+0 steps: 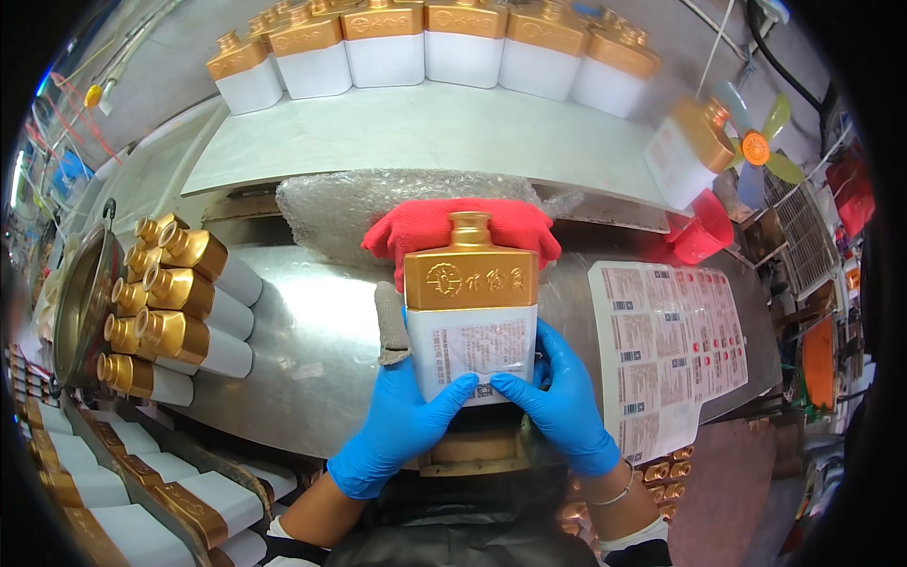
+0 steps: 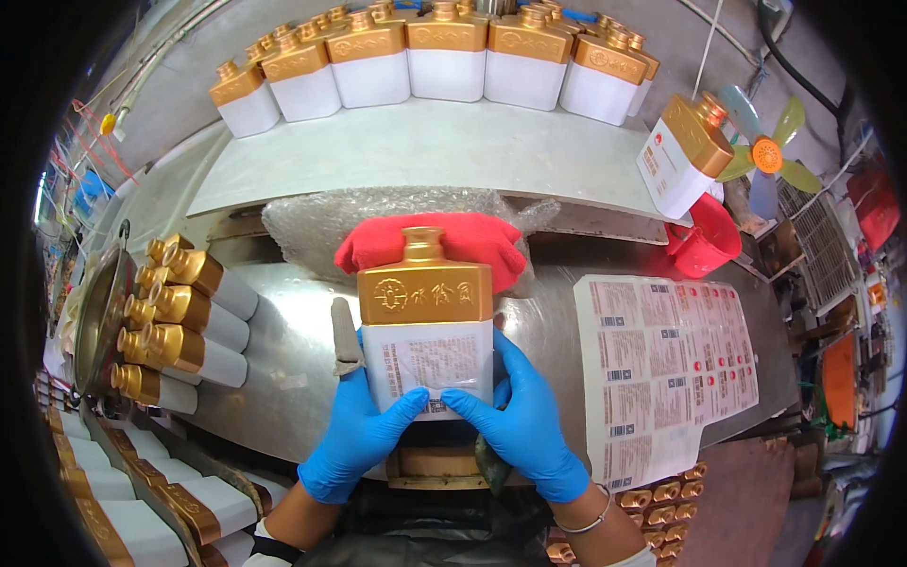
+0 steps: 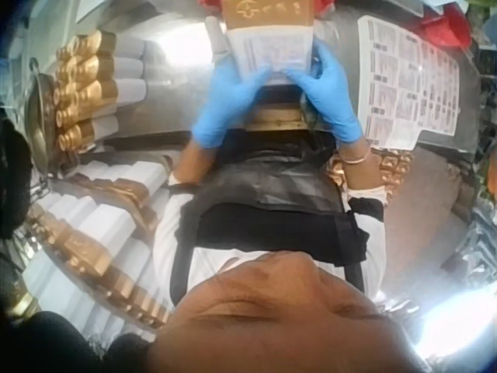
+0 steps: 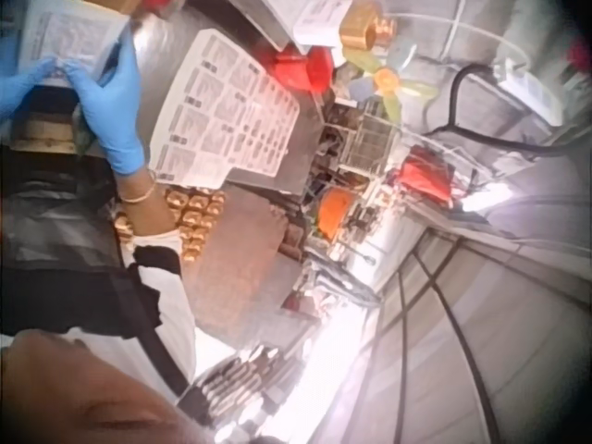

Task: The person applies labels to white and gold containers. They pick up a container, place it on a wooden stand, peel a label from a sheet, and carefully align and smooth it onto the container's body. The person repeats this process for multiple containers, occasionally wiping the surface with a cloth before application.

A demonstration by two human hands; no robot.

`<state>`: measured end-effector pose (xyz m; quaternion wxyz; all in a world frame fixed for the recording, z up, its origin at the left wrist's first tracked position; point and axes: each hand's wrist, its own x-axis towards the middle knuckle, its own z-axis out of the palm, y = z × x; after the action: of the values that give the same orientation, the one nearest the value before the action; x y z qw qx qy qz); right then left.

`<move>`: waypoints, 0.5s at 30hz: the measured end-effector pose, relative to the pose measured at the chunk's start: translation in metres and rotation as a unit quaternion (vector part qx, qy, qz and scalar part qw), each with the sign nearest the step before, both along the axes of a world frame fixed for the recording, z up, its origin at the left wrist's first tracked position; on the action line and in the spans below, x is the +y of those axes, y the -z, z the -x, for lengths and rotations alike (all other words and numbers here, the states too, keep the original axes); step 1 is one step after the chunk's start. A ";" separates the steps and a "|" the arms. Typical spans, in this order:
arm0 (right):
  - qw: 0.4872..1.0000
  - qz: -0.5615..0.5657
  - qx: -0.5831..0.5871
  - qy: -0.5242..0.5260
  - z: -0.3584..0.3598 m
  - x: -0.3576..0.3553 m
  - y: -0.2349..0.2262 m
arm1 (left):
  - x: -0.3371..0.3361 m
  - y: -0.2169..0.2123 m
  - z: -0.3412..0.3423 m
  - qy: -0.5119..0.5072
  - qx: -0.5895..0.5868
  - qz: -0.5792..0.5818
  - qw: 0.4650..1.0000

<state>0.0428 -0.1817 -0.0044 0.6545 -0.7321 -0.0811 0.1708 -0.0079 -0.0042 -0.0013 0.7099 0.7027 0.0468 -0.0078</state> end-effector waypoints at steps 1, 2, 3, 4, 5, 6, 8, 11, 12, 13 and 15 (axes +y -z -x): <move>1.000 -0.014 -0.005 -0.001 0.000 0.002 -0.001 | 0.000 0.001 0.000 -0.010 -0.003 0.016 1.000; 1.000 -0.027 -0.010 -0.001 0.001 0.005 -0.001 | 0.000 0.003 0.000 -0.019 -0.006 0.033 0.999; 0.999 -0.042 -0.016 -0.004 0.001 0.007 -0.002 | 0.001 0.003 0.000 -0.031 -0.010 0.048 0.998; 0.999 -0.030 -0.028 -0.012 0.002 0.008 -0.003 | 0.002 0.003 0.001 -0.029 -0.012 0.053 0.998; 0.999 -0.018 -0.041 -0.021 0.003 0.009 -0.005 | 0.004 0.002 0.002 -0.027 -0.015 0.057 0.998; 0.998 -0.004 -0.053 -0.026 0.003 0.008 -0.008 | 0.005 0.002 0.001 -0.022 -0.017 0.064 0.998; 0.999 -0.023 -0.020 -0.034 0.000 0.005 -0.010 | 0.009 0.000 0.000 0.025 -0.033 0.036 0.998; 0.996 -0.058 0.060 -0.029 -0.010 0.006 -0.018 | 0.013 -0.005 -0.008 -0.016 -0.025 0.103 0.994; 0.993 -0.070 0.092 -0.022 -0.014 0.007 -0.020 | 0.012 -0.006 -0.013 -0.046 -0.016 0.145 0.988; 0.995 -0.052 0.082 -0.019 -0.015 0.009 -0.019 | 0.011 -0.006 -0.015 -0.054 -0.007 0.133 0.990; 0.998 -0.016 0.060 -0.011 -0.018 0.012 -0.017 | 0.009 -0.005 -0.019 -0.071 0.012 0.111 0.991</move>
<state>0.0607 -0.1699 0.0123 0.6677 -0.7091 -0.0520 0.2205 0.0109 0.0052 0.0042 0.7816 0.6144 0.1040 0.0293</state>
